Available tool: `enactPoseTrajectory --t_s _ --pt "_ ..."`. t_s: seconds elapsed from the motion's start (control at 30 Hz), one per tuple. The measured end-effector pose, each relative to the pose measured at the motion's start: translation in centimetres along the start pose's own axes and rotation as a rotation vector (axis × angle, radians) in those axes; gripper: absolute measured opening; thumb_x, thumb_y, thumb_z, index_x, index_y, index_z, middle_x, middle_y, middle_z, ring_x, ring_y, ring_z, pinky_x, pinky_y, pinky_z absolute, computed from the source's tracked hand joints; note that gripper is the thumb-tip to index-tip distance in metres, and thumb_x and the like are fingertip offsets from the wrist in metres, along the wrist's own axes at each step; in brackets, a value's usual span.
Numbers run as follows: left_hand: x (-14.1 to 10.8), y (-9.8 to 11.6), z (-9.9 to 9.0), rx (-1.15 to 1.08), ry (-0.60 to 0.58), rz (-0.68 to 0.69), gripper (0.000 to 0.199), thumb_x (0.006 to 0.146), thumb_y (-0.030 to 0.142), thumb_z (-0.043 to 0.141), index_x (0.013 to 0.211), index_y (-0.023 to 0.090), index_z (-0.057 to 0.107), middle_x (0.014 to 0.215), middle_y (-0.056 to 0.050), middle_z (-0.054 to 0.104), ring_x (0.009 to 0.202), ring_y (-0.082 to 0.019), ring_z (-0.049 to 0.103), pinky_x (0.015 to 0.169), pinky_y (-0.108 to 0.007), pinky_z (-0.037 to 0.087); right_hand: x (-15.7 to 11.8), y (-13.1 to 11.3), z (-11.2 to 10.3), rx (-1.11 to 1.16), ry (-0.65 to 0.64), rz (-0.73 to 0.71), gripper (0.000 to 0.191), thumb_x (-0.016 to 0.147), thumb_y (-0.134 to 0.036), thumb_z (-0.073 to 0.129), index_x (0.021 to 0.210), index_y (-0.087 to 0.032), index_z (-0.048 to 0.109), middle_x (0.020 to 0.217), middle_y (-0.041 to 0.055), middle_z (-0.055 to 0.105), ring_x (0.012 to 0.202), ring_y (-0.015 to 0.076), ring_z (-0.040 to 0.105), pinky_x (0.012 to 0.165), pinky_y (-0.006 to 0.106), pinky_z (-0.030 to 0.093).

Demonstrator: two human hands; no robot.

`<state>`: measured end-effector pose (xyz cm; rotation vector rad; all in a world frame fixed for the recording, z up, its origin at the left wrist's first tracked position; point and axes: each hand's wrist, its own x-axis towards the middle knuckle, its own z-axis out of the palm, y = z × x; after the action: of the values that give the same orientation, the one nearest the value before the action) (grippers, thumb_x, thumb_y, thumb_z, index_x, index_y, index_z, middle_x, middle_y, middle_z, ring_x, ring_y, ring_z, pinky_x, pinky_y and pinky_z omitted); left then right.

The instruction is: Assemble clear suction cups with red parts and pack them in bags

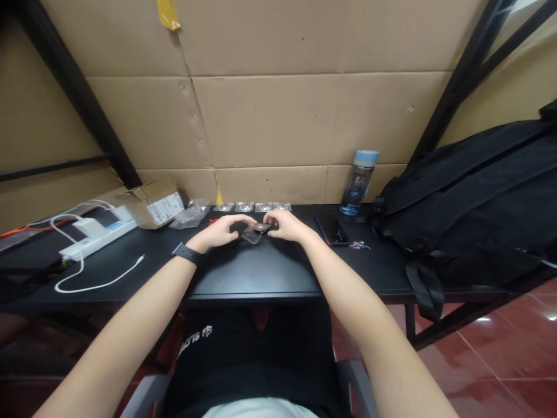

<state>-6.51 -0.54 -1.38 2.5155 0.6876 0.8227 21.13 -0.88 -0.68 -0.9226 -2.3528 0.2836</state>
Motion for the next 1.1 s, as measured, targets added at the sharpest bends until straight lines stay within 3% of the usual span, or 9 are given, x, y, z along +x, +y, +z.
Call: enactPoseTrajectory --t_s 0.13,0.27,0.33,0.43,0.63,0.8,0.93,1.1 --pt "0.2 -0.4 0.8 0.217 0.088 -0.078 0.068 0.072 0.014 0.070 0.138 0.024 0.057 0.134 -0.009 0.064 0.124 -0.026 0.060 0.107 -0.040 0.046 0.5 -0.4 1.6 0.005 -0.011 -0.063 0.033 0.066 -0.015 0.088 0.092 -0.017 0.068 0.089 0.0014 0.067 0.079 0.0164 0.058 0.071 0.025 0.044" --pt "0.6 -0.2 1.1 0.367 0.110 -0.140 0.023 0.080 0.031 0.075 0.103 0.024 0.071 0.113 -0.005 0.072 0.112 -0.026 0.064 0.100 -0.038 0.047 0.7 -0.7 2.1 -0.032 -0.013 -0.085 0.013 0.077 -0.011 0.079 0.084 -0.017 0.069 0.086 0.0021 0.066 0.076 0.0151 0.058 0.071 0.025 0.043" --pt "0.6 -0.2 0.9 0.331 0.086 -0.136 0.013 0.084 0.035 0.074 0.090 0.024 0.074 0.101 -0.004 0.075 0.102 -0.023 0.067 0.097 -0.035 0.047 0.6 -0.7 1.8 -0.031 -0.009 -0.083 0.008 0.080 -0.012 0.076 0.081 -0.017 0.070 0.084 0.0026 0.067 0.075 0.0147 0.059 0.071 0.025 0.043" --pt "0.5 -0.7 0.6 0.199 0.048 -0.189 0.018 0.084 0.040 0.074 0.083 0.022 0.075 0.092 -0.004 0.078 0.091 -0.022 0.070 0.093 -0.032 0.049 0.4 -0.4 1.0 0.018 -0.030 -0.049 0.005 0.081 -0.014 0.075 0.079 -0.017 0.071 0.084 0.0029 0.069 0.074 0.0150 0.059 0.072 0.025 0.043" --pt "0.3 -1.8 0.9 -0.118 0.076 -0.291 0.024 0.083 0.042 0.073 0.083 0.018 0.069 0.093 -0.007 0.078 0.092 -0.023 0.073 0.090 -0.034 0.053 0.3 0.0 0.6 0.116 -0.063 0.145 0.005 0.079 -0.022 0.072 0.077 -0.017 0.072 0.068 -0.0010 0.065 0.064 0.0138 0.055 0.066 0.025 0.041" --pt "0.7 -0.9 2.0 -0.264 0.153 -0.382 0.030 0.086 0.036 0.069 0.108 0.020 0.058 0.081 -0.005 0.078 0.083 -0.021 0.075 0.085 -0.033 0.053 0.5 0.3 1.0 0.318 0.043 0.216 0.017 0.076 -0.033 0.074 0.076 -0.016 0.070 0.067 -0.0001 0.065 0.062 0.0140 0.056 0.063 0.026 0.042" --pt "0.9 -0.8 2.6 -0.262 0.272 -0.418 0.050 0.085 0.034 0.069 0.128 0.022 0.046 0.077 -0.001 0.076 0.076 -0.019 0.074 0.077 -0.030 0.052 0.5 0.5 1.2 0.457 0.096 0.340 0.020 0.070 -0.031 0.077 0.075 -0.016 0.065 0.070 0.0030 0.070 0.062 0.0152 0.060 0.059 0.025 0.043" --pt "1.1 -0.5 2.8 -0.094 0.313 -0.480 0.045 0.085 0.030 0.066 0.127 0.025 0.048 0.075 0.003 0.075 0.070 -0.017 0.071 0.077 -0.029 0.049 0.4 0.2 2.0 0.449 0.184 0.464 0.043 0.070 -0.016 0.074 0.108 -0.023 0.056 0.067 -0.0038 0.071 0.054 0.0137 0.060 0.056 0.021 0.042"
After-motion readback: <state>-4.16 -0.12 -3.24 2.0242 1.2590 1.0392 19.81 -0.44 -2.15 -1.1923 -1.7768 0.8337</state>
